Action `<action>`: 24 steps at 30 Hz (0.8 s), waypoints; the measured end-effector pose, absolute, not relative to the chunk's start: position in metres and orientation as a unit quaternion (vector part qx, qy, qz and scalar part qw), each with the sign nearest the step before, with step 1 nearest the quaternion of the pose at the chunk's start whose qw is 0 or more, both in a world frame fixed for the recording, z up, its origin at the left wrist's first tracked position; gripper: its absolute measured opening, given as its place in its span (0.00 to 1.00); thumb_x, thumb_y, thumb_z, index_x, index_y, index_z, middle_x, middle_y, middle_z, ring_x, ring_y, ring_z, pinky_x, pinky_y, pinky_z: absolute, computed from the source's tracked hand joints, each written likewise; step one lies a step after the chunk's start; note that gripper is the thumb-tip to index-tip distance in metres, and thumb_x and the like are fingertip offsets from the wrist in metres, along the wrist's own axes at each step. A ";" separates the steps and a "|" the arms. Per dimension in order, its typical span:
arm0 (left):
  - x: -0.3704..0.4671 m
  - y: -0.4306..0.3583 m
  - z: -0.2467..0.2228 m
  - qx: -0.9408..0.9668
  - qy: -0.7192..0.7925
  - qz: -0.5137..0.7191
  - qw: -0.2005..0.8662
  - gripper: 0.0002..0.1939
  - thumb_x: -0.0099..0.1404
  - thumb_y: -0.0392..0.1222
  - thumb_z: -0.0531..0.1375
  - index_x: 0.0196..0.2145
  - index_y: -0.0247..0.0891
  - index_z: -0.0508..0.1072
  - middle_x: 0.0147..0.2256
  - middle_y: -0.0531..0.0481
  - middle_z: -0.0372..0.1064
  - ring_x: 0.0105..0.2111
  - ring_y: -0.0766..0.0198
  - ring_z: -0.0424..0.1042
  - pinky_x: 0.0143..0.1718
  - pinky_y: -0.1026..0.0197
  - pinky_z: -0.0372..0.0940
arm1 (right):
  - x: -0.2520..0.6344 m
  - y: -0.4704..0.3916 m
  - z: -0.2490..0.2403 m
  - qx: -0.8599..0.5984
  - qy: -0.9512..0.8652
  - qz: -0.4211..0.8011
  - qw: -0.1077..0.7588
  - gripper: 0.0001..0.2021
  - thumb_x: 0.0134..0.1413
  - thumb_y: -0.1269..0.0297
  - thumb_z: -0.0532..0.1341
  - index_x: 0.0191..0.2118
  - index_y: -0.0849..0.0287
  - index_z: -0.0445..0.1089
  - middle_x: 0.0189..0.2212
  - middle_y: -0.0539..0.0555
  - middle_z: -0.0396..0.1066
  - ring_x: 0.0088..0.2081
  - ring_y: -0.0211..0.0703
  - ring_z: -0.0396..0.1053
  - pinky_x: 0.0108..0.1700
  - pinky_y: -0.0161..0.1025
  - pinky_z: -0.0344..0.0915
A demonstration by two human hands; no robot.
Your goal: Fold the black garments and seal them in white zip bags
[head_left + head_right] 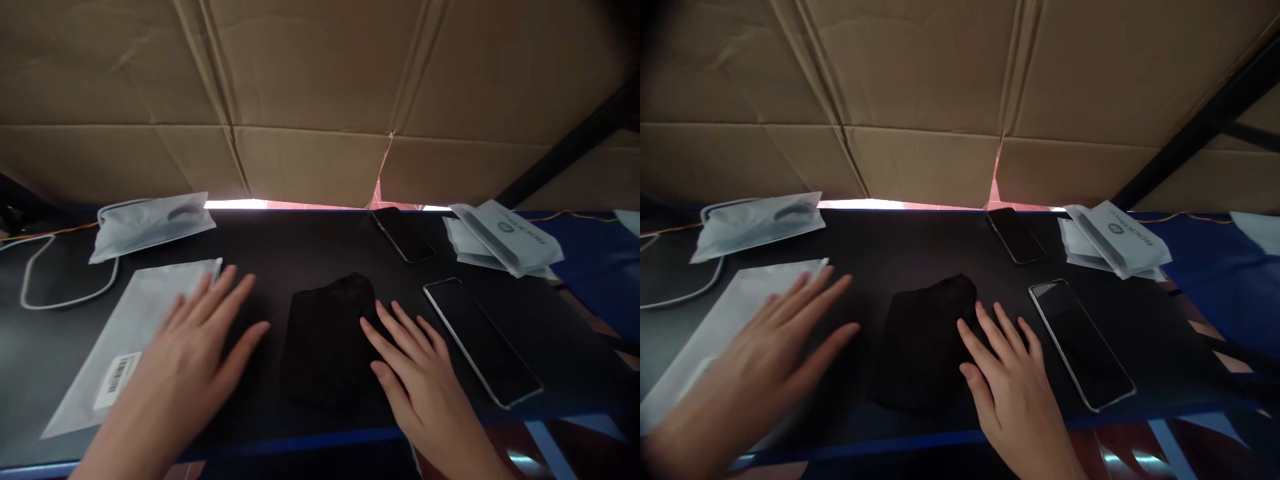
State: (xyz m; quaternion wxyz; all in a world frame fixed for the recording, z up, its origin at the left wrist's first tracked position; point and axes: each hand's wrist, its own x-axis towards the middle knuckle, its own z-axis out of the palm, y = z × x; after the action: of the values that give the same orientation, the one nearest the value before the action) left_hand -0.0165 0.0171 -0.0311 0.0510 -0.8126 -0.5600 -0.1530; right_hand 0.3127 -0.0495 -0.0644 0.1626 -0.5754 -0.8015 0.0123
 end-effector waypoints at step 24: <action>0.025 -0.006 -0.008 -0.787 -0.556 -0.265 0.032 0.21 0.79 0.43 0.54 0.64 0.46 0.77 0.28 0.56 0.81 0.19 0.60 0.77 0.21 0.60 0.63 | 0.247 -0.036 -0.024 -0.443 -0.844 0.070 0.295 0.21 0.75 0.77 0.57 0.66 0.55 0.72 0.68 0.45 0.74 0.60 0.49 0.71 0.59 0.48 0.72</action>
State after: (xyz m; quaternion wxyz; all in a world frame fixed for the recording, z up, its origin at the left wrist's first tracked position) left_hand 0.0250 -0.0061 -0.0078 0.0318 -0.7868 -0.5563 -0.2653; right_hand 0.2470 -0.0362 -0.0245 0.2947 -0.4434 -0.8436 0.0701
